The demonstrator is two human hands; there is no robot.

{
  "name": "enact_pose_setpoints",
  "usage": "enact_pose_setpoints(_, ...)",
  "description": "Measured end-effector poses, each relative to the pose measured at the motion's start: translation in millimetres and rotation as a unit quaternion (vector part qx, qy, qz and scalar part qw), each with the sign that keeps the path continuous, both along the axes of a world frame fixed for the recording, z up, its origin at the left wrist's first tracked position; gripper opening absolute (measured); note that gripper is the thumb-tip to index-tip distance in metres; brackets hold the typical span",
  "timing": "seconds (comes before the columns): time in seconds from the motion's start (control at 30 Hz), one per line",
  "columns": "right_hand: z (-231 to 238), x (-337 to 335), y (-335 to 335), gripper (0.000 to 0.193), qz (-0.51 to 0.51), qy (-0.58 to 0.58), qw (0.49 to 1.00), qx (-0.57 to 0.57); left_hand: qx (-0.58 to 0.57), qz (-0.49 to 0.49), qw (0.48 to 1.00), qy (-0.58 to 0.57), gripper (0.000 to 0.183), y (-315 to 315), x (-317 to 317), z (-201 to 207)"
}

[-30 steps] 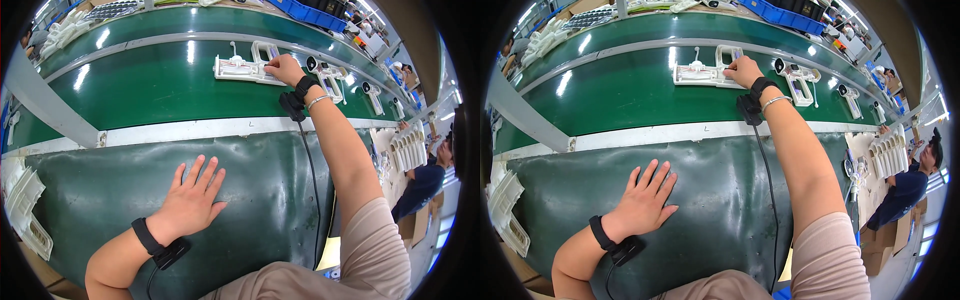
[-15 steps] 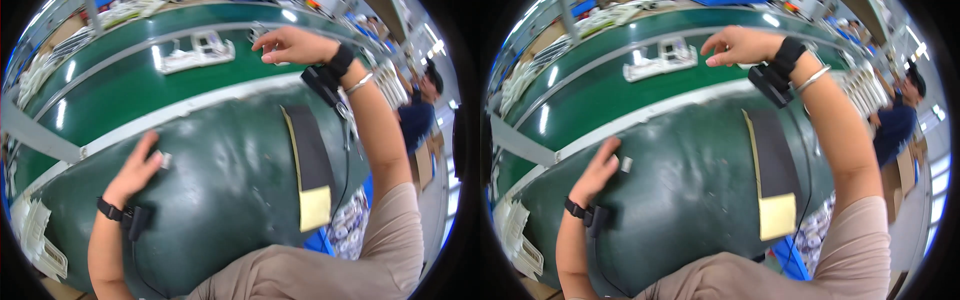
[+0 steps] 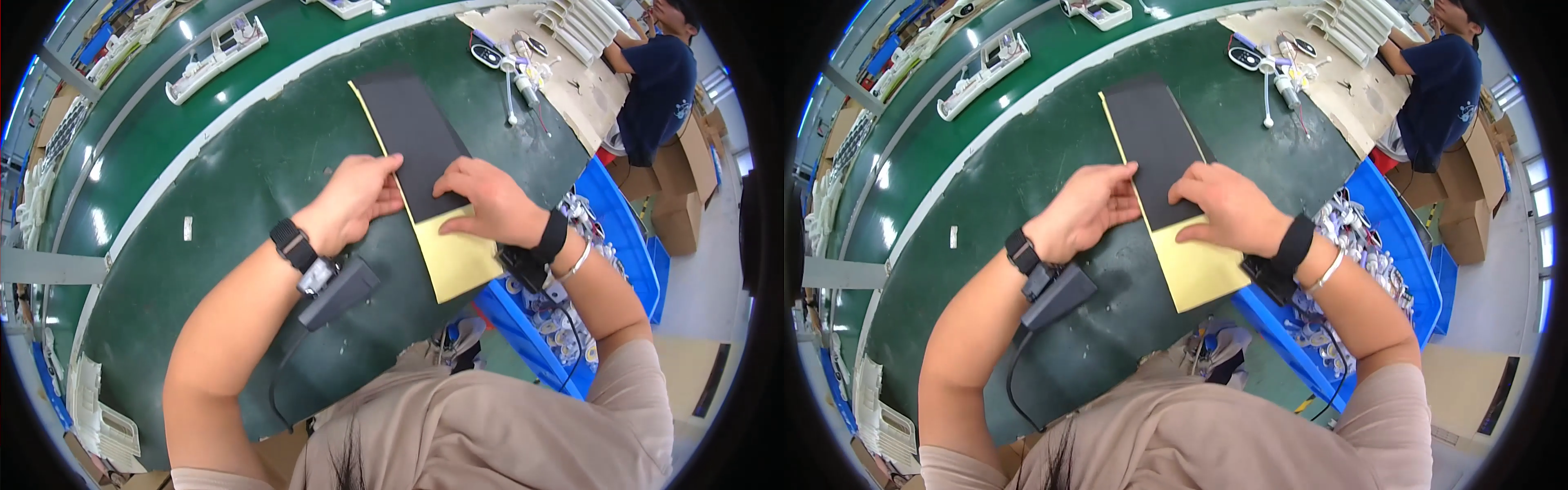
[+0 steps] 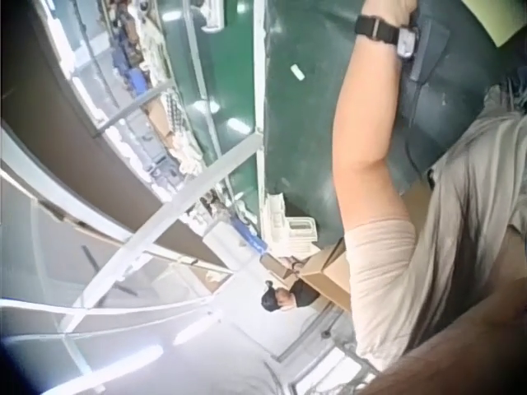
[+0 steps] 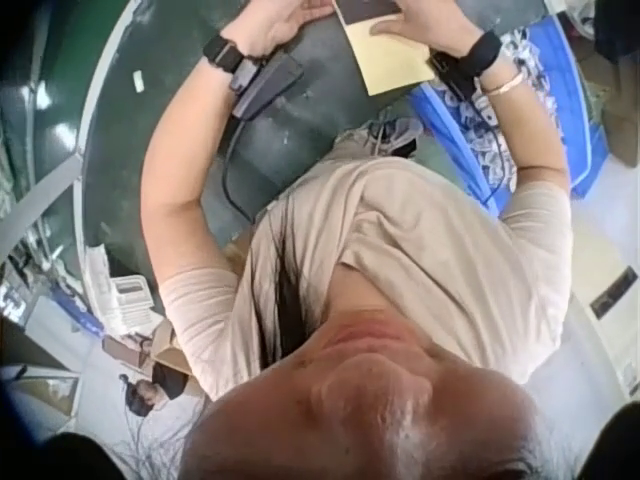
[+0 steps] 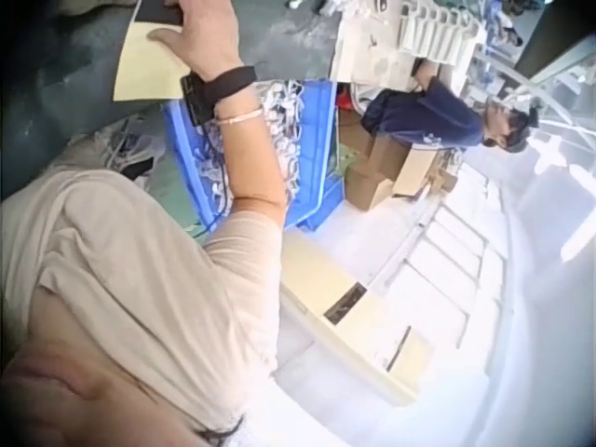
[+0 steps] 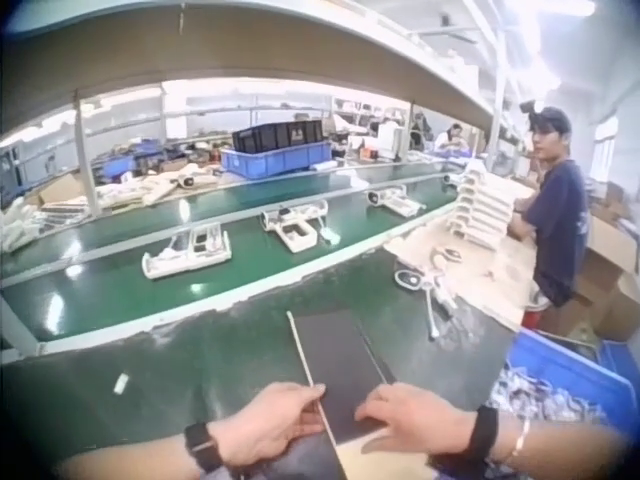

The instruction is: Assemble internal components of a handheld device on a factory production line.

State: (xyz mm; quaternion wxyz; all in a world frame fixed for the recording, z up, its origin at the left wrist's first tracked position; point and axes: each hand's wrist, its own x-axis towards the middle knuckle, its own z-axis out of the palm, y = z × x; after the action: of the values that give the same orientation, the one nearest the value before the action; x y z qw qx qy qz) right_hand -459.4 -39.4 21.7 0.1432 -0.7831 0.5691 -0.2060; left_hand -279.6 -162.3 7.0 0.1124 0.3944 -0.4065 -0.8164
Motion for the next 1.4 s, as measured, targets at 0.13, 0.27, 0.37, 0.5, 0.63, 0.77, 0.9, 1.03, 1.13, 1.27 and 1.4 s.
enact_pose_setpoints(0.13,-2,2,10,0.044,-0.056,-0.040,0.997,0.018,-0.038,-0.087,0.995,-0.039,0.024,25,-8,4)
enact_pose_setpoints(0.27,9,13,13,0.044,-0.043,-0.009,0.998,-0.046,-0.027,-0.027,0.999,-0.015,0.023,31,-10,13)
enact_pose_setpoints(0.37,9,21,16,0.040,-0.074,-0.023,0.996,-0.052,-0.016,0.001,1.000,0.005,0.020,28,-12,14)
enact_pose_setpoints(0.5,1,28,15,0.033,-0.111,0.077,0.983,-0.122,-0.006,0.009,1.000,0.005,0.017,22,-14,8)
enact_pose_setpoints(0.63,7,22,14,0.030,-0.082,0.076,0.987,-0.117,-0.029,0.029,0.999,0.011,0.020,23,-16,-4)
enact_pose_setpoints(0.77,6,25,8,0.025,-0.056,0.086,0.984,-0.142,-0.031,0.064,0.996,0.054,0.021,26,-25,-4)
enact_pose_setpoints(0.9,1,23,5,0.019,-0.021,0.136,0.977,-0.164,-0.073,0.036,0.996,0.023,0.021,18,-26,-13)
enact_pose_setpoints(1.03,4,27,1,0.020,-0.029,0.167,0.972,-0.163,-0.047,0.025,0.999,0.009,0.022,11,-26,-11)
enact_pose_setpoints(1.13,5,26,-1,0.020,-0.005,0.200,0.972,-0.125,-0.034,0.021,0.999,0.005,0.019,11,-27,-13)
enact_pose_setpoints(1.27,13,31,3,0.019,0.028,0.172,0.964,-0.198,-0.091,0.030,0.995,0.016,0.017,6,-29,-34)
enact_pose_setpoints(1.4,35,7,11,0.038,-0.066,-0.072,0.984,-0.149,-0.164,-0.095,0.981,-0.053,0.031,-1,-20,-12)
